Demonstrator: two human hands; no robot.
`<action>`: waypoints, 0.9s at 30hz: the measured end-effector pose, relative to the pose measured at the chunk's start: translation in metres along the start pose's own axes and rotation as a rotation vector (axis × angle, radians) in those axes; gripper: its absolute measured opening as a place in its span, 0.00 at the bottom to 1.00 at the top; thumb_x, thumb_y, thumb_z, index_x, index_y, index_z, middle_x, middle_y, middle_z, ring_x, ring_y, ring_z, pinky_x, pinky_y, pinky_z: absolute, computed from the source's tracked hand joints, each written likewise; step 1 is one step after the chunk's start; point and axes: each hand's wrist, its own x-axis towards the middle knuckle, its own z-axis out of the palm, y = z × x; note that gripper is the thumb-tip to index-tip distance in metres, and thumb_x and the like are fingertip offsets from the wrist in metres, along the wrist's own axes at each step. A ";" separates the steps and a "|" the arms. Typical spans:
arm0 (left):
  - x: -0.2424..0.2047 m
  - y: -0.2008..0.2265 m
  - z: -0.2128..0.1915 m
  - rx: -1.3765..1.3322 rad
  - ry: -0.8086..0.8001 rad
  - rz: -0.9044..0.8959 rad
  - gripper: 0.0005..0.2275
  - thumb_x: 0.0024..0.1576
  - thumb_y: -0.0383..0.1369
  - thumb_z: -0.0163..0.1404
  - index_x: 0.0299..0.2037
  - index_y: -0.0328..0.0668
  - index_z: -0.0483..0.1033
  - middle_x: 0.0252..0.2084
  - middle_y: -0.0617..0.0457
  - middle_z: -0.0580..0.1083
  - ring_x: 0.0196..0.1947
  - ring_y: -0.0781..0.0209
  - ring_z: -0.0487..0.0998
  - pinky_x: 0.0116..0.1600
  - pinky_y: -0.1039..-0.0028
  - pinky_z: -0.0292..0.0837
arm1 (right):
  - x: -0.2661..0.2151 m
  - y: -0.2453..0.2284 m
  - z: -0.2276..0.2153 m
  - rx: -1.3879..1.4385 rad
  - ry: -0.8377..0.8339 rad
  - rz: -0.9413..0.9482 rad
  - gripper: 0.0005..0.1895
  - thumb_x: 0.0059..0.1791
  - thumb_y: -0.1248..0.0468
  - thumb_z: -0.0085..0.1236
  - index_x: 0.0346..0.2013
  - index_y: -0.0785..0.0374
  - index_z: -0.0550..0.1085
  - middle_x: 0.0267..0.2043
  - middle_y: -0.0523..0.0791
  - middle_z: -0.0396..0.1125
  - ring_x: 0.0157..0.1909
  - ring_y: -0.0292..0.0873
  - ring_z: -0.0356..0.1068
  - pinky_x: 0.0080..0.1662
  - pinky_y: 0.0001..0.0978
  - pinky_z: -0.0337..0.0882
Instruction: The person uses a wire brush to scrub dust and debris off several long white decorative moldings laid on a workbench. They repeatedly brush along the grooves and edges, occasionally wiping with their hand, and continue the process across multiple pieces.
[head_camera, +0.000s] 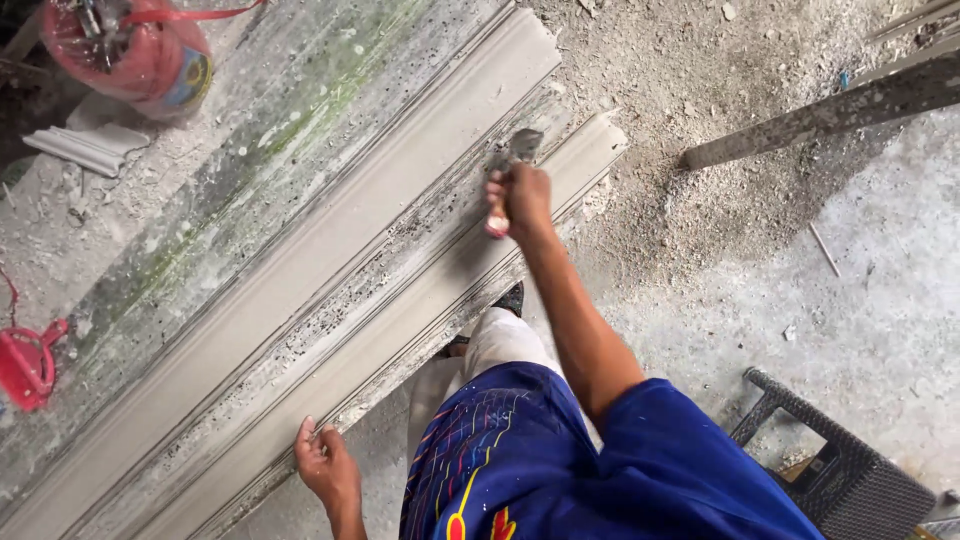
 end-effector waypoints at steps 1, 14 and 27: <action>0.004 -0.009 0.000 -0.017 0.010 0.021 0.19 0.65 0.28 0.49 0.67 0.38 0.68 0.45 0.39 0.76 0.49 0.49 0.78 0.47 0.68 0.74 | -0.005 -0.009 -0.013 -0.237 -0.008 -0.082 0.09 0.52 0.73 0.36 0.31 0.70 0.66 0.21 0.47 0.65 0.16 0.38 0.63 0.17 0.26 0.63; 0.013 -0.052 0.046 -0.146 -0.082 0.083 0.19 0.63 0.33 0.49 0.64 0.37 0.70 0.45 0.42 0.76 0.43 0.59 0.77 0.48 0.73 0.72 | -0.013 -0.089 -0.125 -1.218 0.066 -0.534 0.14 0.59 0.61 0.47 0.59 0.62 0.65 0.38 0.45 0.65 0.35 0.41 0.68 0.35 0.34 0.77; 0.038 -0.068 0.065 -0.239 0.074 0.263 0.15 0.60 0.26 0.53 0.59 0.41 0.76 0.38 0.35 0.75 0.40 0.45 0.79 0.42 0.62 0.78 | -0.073 -0.003 -0.094 -1.473 -0.181 -0.537 0.20 0.58 0.65 0.52 0.64 0.70 0.70 0.47 0.65 0.71 0.41 0.59 0.75 0.43 0.49 0.77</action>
